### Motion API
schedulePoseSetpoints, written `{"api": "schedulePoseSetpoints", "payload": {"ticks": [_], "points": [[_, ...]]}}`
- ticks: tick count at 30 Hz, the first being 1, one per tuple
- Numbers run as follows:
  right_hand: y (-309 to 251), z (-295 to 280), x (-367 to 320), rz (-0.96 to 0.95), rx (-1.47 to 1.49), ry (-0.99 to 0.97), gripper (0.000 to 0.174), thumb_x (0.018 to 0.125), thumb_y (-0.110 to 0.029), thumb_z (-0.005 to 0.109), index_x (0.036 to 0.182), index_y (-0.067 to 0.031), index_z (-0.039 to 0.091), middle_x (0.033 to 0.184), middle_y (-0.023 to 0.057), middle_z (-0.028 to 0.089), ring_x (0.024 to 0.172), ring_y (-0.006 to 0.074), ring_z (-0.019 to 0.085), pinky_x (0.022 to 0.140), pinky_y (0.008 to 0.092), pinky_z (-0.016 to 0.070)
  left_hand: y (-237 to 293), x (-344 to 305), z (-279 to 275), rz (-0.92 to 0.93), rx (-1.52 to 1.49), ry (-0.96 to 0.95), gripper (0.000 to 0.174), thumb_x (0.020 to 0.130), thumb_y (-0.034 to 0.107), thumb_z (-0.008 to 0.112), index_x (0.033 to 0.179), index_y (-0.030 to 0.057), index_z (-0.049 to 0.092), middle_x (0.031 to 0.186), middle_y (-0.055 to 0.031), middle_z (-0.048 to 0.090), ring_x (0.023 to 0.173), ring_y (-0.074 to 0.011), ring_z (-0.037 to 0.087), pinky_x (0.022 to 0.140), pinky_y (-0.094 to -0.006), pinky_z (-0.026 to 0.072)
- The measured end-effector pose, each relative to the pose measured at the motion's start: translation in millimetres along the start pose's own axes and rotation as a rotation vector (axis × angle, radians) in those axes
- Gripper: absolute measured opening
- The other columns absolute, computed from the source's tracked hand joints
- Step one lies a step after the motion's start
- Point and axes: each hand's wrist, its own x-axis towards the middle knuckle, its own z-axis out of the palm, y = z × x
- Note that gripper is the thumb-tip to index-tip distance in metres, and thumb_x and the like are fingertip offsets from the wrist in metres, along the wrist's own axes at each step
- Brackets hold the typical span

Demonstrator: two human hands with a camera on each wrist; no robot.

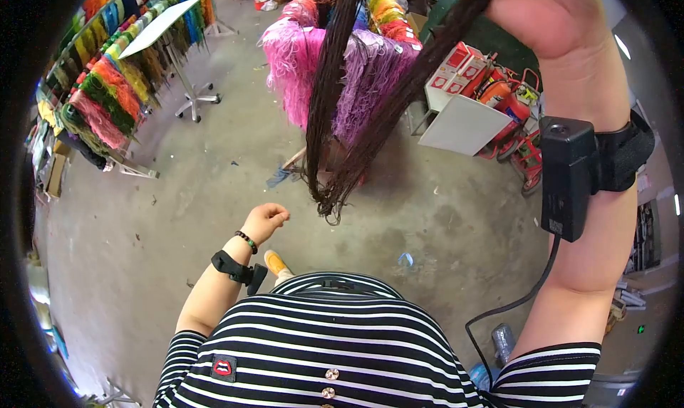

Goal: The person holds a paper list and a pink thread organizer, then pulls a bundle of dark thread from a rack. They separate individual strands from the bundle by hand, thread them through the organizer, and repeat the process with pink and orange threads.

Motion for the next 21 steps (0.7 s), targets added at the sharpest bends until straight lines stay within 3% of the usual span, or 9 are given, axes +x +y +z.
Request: {"api": "schedulePoseSetpoints", "payload": {"ticks": [1, 4, 7, 10, 11, 15, 18, 20, 21], "points": [[-1, -6, 5, -0.073, -0.077, -0.014, 0.022, 0.1, -0.013, 0.041, 0.113, 0.0003, 0.052, 0.066, -0.0028, 0.056, 0.046, 0.0039, 0.038, 0.038, 0.0166, 0.0284, 20, -2, 1, -0.028, -0.096, -0.092, 0.03, 0.082, 0.019, 0.067, 0.109, 0.0041, 0.065, 0.085, -0.0085, 0.068, 0.071, -0.0163, 0.062, 0.07, -0.0301, 0.051], [7, 17, 6, -0.135, 0.026, 0.015, 0.022, 0.1, -0.011, 0.04, 0.114, 0.0008, 0.05, 0.07, -0.0014, 0.056, 0.047, 0.0041, 0.039, 0.038, 0.0174, 0.0281, 85, -15, 7, 0.254, -0.089, -0.215, 0.038, 0.082, 0.018, 0.068, 0.117, 0.004, 0.061, 0.105, -0.0112, 0.066, 0.079, -0.0152, 0.062, 0.074, -0.0292, 0.0509], [4, 32, 5, -0.149, 0.048, 0.008, 0.022, 0.099, -0.009, 0.039, 0.114, 0.0013, 0.05, 0.071, -0.0003, 0.055, 0.047, 0.0041, 0.039, 0.038, 0.0178, 0.0278, 127, -16, 22, 0.445, -0.087, -0.209, 0.048, 0.083, 0.017, 0.067, 0.127, 0.0048, 0.053, 0.119, -0.0147, 0.059, 0.084, -0.0176, 0.062, 0.078, -0.0302, 0.0506], [4, 40, 1, -0.19, 0.058, 0.024, 0.021, 0.098, -0.007, 0.04, 0.113, 0.0018, 0.05, 0.071, 0.0001, 0.055, 0.047, 0.004, 0.039, 0.038, 0.0176, 0.0281, 126, 1, 44, 0.517, 0.082, -0.133, 0.054, 0.084, 0.017, 0.066, 0.133, 0.0059, 0.047, 0.121, -0.0175, 0.056, 0.086, -0.022, 0.062, 0.079, -0.0327, 0.0508], [3, 41, 0, -0.2, 0.061, 0.044, 0.02, 0.097, -0.007, 0.04, 0.112, 0.002, 0.05, 0.071, 0.0002, 0.055, 0.047, 0.004, 0.039, 0.038, 0.0175, 0.0283, 123, 4, 51, 0.444, 0.036, -0.097, 0.043, 0.084, 0.016, 0.064, 0.124, 0.0052, 0.054, 0.108, -0.0179, 0.06, 0.086, -0.03, 0.061, 0.08, -0.037, 0.0498], [-12, 26, -10, -0.182, -0.053, 0.248, 0.016, 0.097, -0.008, 0.041, 0.106, 0.0011, 0.051, 0.07, 0.0001, 0.054, 0.046, 0.0039, 0.038, 0.037, 0.0173, 0.0286, 96, 13, 52, 0.537, 0.17, -0.102, 0.016, 0.085, 0.01, 0.059, 0.096, -0.0008, 0.062, 0.091, -0.0183, 0.062, 0.087, -0.036, 0.059, 0.077, -0.0389, 0.0472], [-23, 8, -20, -0.12, -0.179, 0.484, 0.014, 0.098, -0.01, 0.04, 0.101, -0.0007, 0.051, 0.068, -0.0005, 0.053, 0.045, 0.004, 0.037, 0.037, 0.0172, 0.0283, 65, 5, 39, 0.472, 0.127, 0.076, 0.018, 0.084, 0.012, 0.061, 0.098, 0.0012, 0.063, 0.093, -0.0168, 0.063, 0.093, -0.0357, 0.06, 0.082, -0.0402, 0.0481], [-30, -8, -26, -0.089, -0.235, 0.605, 0.014, 0.099, -0.011, 0.04, 0.099, -0.0018, 0.051, 0.067, -0.0009, 0.052, 0.044, 0.0042, 0.037, 0.037, 0.0171, 0.028, 53, -4, 21, 0.516, 0.178, 0.288, 0.017, 0.082, 0.005, 0.061, 0.098, 0.0006, 0.062, 0.09, -0.0161, 0.062, 0.086, -0.0318, 0.063, 0.075, -0.0377, 0.0505], [-30, -19, -30, -0.083, -0.257, 0.638, 0.014, 0.099, -0.012, 0.04, 0.099, -0.0021, 0.051, 0.067, -0.0011, 0.052, 0.044, 0.0042, 0.037, 0.037, 0.017, 0.0278, 31, -2, 21, 0.404, -0.122, 0.274, 0.019, 0.081, -0.004, 0.057, 0.1, 0.0, 0.06, 0.089, -0.0126, 0.063, 0.075, -0.0234, 0.066, 0.067, -0.032, 0.0524]]}}
